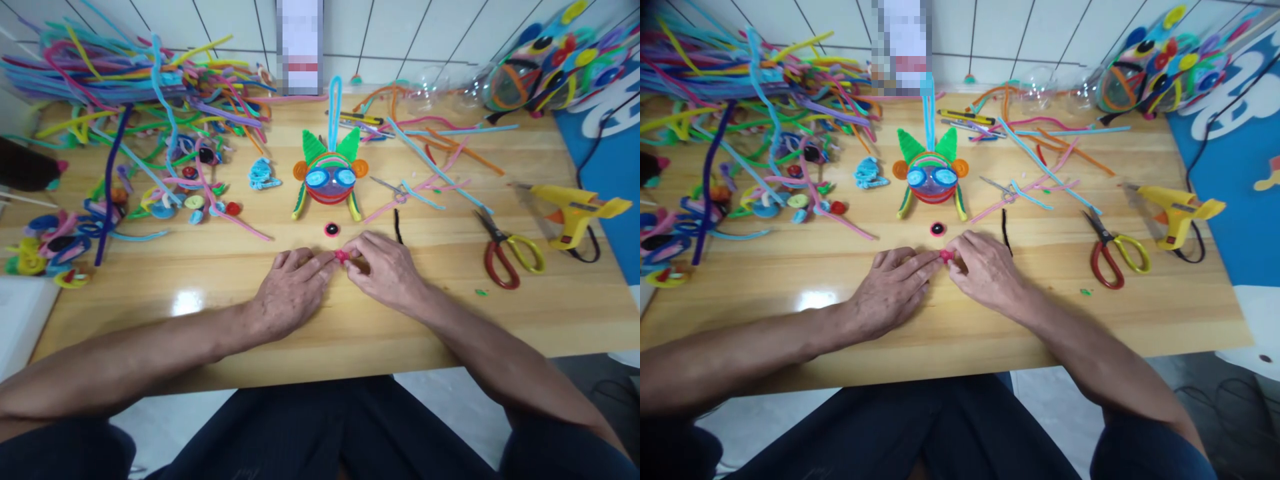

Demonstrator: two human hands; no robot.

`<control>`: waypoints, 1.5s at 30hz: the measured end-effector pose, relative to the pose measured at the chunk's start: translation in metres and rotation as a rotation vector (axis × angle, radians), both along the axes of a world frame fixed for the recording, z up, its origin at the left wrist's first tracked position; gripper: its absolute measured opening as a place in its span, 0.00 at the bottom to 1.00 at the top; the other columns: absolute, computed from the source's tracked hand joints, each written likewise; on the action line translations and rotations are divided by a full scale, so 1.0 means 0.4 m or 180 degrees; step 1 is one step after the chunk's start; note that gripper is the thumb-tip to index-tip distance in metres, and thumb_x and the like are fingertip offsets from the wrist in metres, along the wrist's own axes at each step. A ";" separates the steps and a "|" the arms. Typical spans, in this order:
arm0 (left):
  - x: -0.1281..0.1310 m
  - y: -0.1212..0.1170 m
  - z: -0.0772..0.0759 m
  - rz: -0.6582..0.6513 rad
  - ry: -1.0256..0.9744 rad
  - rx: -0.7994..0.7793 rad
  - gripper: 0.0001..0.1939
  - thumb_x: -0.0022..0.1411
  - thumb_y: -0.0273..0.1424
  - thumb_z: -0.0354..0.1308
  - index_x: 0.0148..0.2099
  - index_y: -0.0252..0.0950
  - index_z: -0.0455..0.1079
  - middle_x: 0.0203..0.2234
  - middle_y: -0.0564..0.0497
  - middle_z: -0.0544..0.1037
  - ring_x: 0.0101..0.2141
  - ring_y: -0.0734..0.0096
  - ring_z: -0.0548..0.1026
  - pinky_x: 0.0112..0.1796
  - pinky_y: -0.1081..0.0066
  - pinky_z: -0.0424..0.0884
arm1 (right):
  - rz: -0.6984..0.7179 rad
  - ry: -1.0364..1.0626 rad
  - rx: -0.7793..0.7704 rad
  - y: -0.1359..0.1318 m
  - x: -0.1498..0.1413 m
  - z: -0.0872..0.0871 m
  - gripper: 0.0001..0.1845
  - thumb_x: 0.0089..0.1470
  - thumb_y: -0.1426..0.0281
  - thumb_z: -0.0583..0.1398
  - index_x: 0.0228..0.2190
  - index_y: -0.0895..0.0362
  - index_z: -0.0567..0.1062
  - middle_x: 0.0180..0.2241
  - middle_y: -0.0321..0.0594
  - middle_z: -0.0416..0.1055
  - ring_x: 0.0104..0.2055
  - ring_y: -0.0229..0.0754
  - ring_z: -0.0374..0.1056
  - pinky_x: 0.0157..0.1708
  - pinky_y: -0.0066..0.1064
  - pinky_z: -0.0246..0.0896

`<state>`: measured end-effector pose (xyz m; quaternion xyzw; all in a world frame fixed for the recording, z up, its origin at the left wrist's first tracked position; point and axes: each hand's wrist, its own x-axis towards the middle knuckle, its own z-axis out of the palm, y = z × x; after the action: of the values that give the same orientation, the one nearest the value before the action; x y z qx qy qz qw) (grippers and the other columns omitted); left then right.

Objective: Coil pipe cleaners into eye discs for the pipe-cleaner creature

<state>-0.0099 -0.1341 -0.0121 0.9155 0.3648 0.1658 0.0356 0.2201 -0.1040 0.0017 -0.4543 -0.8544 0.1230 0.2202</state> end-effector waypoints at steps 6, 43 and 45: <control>0.001 -0.003 0.006 -0.0034 0.0074 -0.0079 0.24 0.70 0.27 0.52 0.66 0.34 0.68 0.61 0.43 0.75 0.53 0.49 0.68 0.48 0.53 0.63 | -0.0002 -0.0079 -0.0044 -0.001 -0.001 0.001 0.05 0.56 0.75 0.60 0.36 0.54 0.74 0.35 0.41 0.77 0.38 0.46 0.72 0.41 0.37 0.66; -0.007 -0.001 0.006 -0.0068 -0.0043 -0.0181 0.24 0.70 0.28 0.53 0.66 0.31 0.67 0.63 0.41 0.74 0.55 0.49 0.69 0.49 0.52 0.66 | 0.0009 0.0080 0.0012 -0.005 -0.010 -0.005 0.04 0.58 0.74 0.60 0.35 0.54 0.74 0.33 0.40 0.75 0.36 0.45 0.72 0.39 0.36 0.66; -0.009 0.000 0.007 -0.0030 -0.0127 -0.0239 0.24 0.70 0.29 0.53 0.65 0.31 0.68 0.62 0.41 0.74 0.55 0.50 0.69 0.50 0.52 0.66 | -0.0048 0.0171 -0.0065 -0.003 -0.009 -0.005 0.02 0.58 0.73 0.61 0.35 0.54 0.74 0.32 0.39 0.75 0.35 0.44 0.71 0.37 0.35 0.65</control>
<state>-0.0133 -0.1341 -0.0091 0.9118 0.3657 0.1700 0.0779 0.2164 -0.1051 -0.0004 -0.4595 -0.8435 0.1422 0.2393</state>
